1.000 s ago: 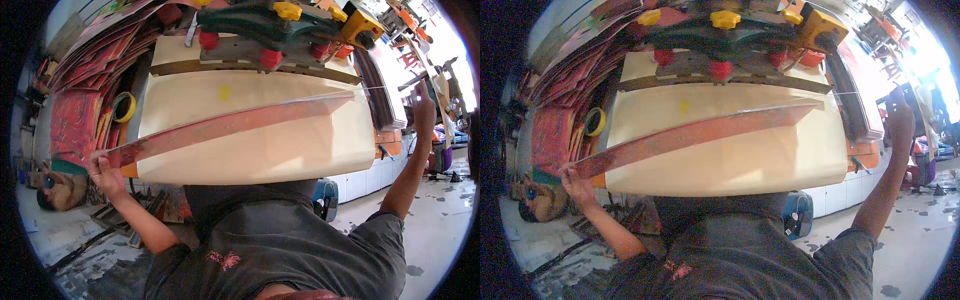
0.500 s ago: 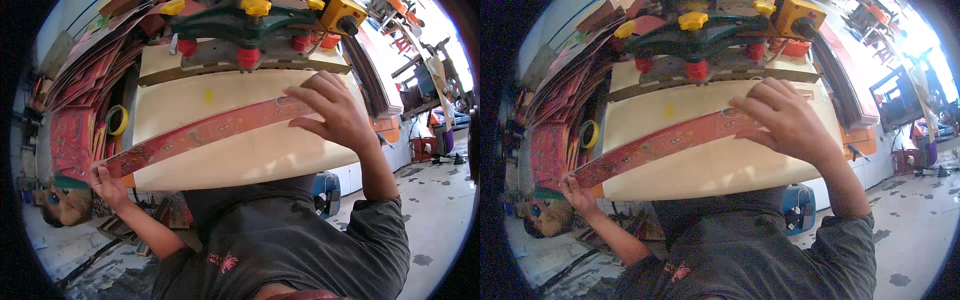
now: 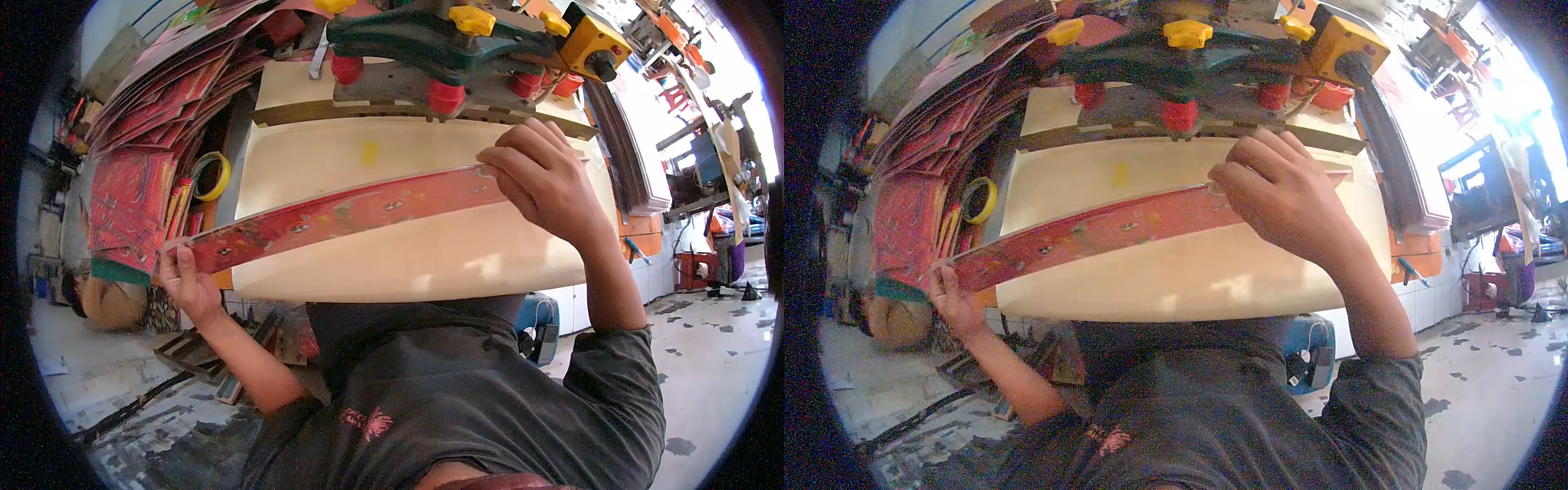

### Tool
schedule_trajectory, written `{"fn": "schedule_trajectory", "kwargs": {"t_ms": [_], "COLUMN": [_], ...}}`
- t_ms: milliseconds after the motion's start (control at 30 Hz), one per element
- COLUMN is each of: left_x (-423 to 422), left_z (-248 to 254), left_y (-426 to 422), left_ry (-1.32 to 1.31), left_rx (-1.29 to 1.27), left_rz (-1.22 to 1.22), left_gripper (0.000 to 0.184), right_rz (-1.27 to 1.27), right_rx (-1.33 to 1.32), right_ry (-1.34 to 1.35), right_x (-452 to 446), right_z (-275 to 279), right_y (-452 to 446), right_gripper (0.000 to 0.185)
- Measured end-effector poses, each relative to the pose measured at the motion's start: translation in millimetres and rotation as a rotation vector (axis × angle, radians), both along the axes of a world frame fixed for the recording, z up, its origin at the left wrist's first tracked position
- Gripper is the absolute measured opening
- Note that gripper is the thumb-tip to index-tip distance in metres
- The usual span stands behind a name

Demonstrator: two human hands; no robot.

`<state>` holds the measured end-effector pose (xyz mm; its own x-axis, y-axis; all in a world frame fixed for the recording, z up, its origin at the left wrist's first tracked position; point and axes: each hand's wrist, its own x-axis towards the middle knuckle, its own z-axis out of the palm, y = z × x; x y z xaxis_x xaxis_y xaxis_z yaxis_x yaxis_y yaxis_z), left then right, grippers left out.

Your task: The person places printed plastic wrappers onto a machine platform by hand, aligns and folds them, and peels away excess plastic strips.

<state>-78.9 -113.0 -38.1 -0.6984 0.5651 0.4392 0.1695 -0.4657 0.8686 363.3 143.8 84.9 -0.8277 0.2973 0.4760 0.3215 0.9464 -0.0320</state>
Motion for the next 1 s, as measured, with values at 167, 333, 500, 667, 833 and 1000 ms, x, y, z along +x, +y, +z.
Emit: {"fn": "schedule_trajectory", "kwargs": {"t_ms": [167, 333, 500, 667, 833, 1000], "left_x": [-9, 9, 10, 12, 12, 16], "left_z": [-7, 9, 14, 13, 11, 11], "left_y": [-2, 5, 8, 8, 6, 5], "left_ry": [0.038, -0.047, 0.008, 0.030, 0.010, 0.003], "left_rx": [-0.038, -0.044, -0.040, -0.045, -0.031, -0.025], "left_rz": [-0.043, 0.017, 0.050, 0.060, 0.063, 0.068], "left_gripper": [0.015, 0.017, 0.017, 0.017, 0.017, 0.017], "right_rz": [-0.016, -0.043, -0.043, 0.031, 0.065, 0.036], "right_rx": [0.000, 0.101, 0.015, -0.099, -0.220, -0.325], "right_ry": [0.027, 0.010, 0.113, 0.123, 0.094, 0.117], "right_x": [-3, 1, 2, 2, 3, 0], "right_z": [-5, -7, -8, -1, 0, -3], "right_y": [-7, -6, -1, -1, 7, 6], "right_gripper": [0.027, 0.030, 0.030, 0.025, 0.020, 0.014]}}
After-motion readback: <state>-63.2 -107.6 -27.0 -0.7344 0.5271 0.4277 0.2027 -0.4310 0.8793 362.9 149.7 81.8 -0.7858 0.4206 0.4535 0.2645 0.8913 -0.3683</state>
